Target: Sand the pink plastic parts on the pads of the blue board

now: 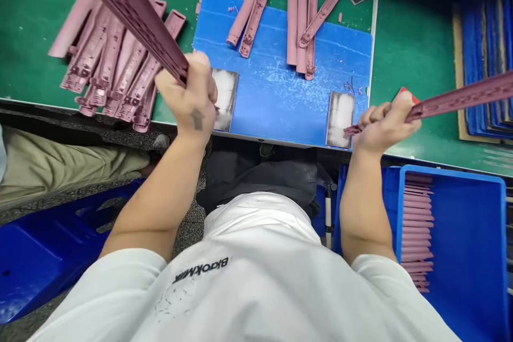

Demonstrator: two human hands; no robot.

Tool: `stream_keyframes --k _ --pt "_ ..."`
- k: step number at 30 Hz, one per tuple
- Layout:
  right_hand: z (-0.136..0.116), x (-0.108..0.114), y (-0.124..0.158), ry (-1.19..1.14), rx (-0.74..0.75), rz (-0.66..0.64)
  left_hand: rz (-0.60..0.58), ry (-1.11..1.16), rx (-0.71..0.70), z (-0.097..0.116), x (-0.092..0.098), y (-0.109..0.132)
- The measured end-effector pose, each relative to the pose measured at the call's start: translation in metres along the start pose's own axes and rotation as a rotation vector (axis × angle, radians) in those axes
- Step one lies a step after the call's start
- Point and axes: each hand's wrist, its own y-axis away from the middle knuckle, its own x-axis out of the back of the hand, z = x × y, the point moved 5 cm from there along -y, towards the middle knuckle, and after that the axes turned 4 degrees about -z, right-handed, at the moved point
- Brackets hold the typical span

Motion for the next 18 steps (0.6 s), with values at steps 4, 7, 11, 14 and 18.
stream_keyframes --k 4,7,11,14,18 --pt "-0.006 0.020 0.017 0.005 -0.261 -0.147 -0.116 0.053 0.326 -0.007 0.018 0.023" --pt "-0.007 0.051 0.041 0.066 -0.525 -0.227 -0.227 0.069 0.633 -0.011 0.036 0.058" --pt "-0.010 0.069 0.053 0.053 -0.670 -0.306 -0.207 0.154 0.741 0.001 0.047 0.077" --pt "-0.025 0.062 0.045 -0.077 -0.685 -0.346 -0.180 0.268 0.681 0.018 0.042 0.062" --pt "-0.054 0.055 0.028 -0.125 -0.541 -0.323 -0.177 0.365 0.623 0.035 0.036 0.044"
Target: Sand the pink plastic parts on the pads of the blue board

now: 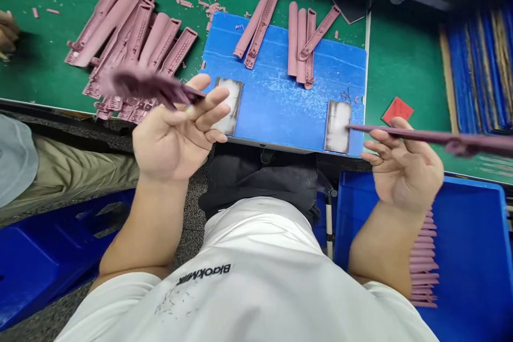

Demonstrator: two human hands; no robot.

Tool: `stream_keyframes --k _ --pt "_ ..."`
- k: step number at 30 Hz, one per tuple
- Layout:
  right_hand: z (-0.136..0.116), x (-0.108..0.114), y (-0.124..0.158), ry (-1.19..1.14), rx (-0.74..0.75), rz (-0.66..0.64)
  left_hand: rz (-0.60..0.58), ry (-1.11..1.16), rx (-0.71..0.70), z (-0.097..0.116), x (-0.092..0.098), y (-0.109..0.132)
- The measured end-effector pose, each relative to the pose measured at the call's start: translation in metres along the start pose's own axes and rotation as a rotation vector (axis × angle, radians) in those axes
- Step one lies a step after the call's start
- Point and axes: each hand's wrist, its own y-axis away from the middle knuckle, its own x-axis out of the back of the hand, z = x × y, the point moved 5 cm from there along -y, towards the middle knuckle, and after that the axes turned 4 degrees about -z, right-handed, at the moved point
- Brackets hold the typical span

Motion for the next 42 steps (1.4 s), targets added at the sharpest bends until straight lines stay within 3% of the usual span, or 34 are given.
stream_keyframes --k 4,6,8,10,11,14,17,20,26,31,35,39,42 --pt "-0.016 0.006 -0.012 0.388 0.300 0.165 0.025 -0.269 -0.138 0.010 0.012 -0.008" --pt "-0.018 0.008 -0.030 0.593 0.562 0.233 0.072 -0.551 -0.303 0.016 0.022 -0.022" --pt "-0.010 0.007 -0.060 0.587 0.698 0.218 0.105 -0.727 -0.529 0.020 0.026 -0.046" --pt "0.007 0.002 -0.099 0.386 0.566 0.100 0.055 -0.672 -0.680 0.016 0.024 -0.080" --pt "0.016 -0.003 -0.116 0.269 0.466 0.054 0.010 -0.577 -0.691 0.011 0.022 -0.097" --pt "0.026 -0.020 -0.135 0.040 0.361 0.001 -0.069 -0.329 -0.573 -0.007 0.008 -0.130" --pt "0.026 -0.028 -0.119 -0.029 0.405 -0.016 -0.002 -0.227 -0.541 -0.012 -0.001 -0.119" --pt "0.032 -0.025 -0.101 0.037 0.344 0.009 0.084 -0.211 -0.558 -0.010 0.001 -0.106" --pt "0.039 -0.013 -0.124 -0.141 0.389 0.269 0.250 -0.247 -0.680 -0.014 0.008 -0.142" --pt "0.040 -0.027 -0.135 -0.107 0.385 0.200 0.184 -0.080 -0.601 -0.011 -0.006 -0.144" --pt "0.042 -0.022 -0.141 -0.182 0.392 0.339 0.232 -0.024 -0.670 -0.003 -0.007 -0.143" --pt "0.044 -0.023 -0.142 -0.093 0.386 0.198 0.129 -0.065 -0.605 -0.008 -0.009 -0.144" --pt "0.045 -0.018 -0.142 -0.110 0.439 0.288 0.171 -0.057 -0.675 -0.008 -0.009 -0.138"
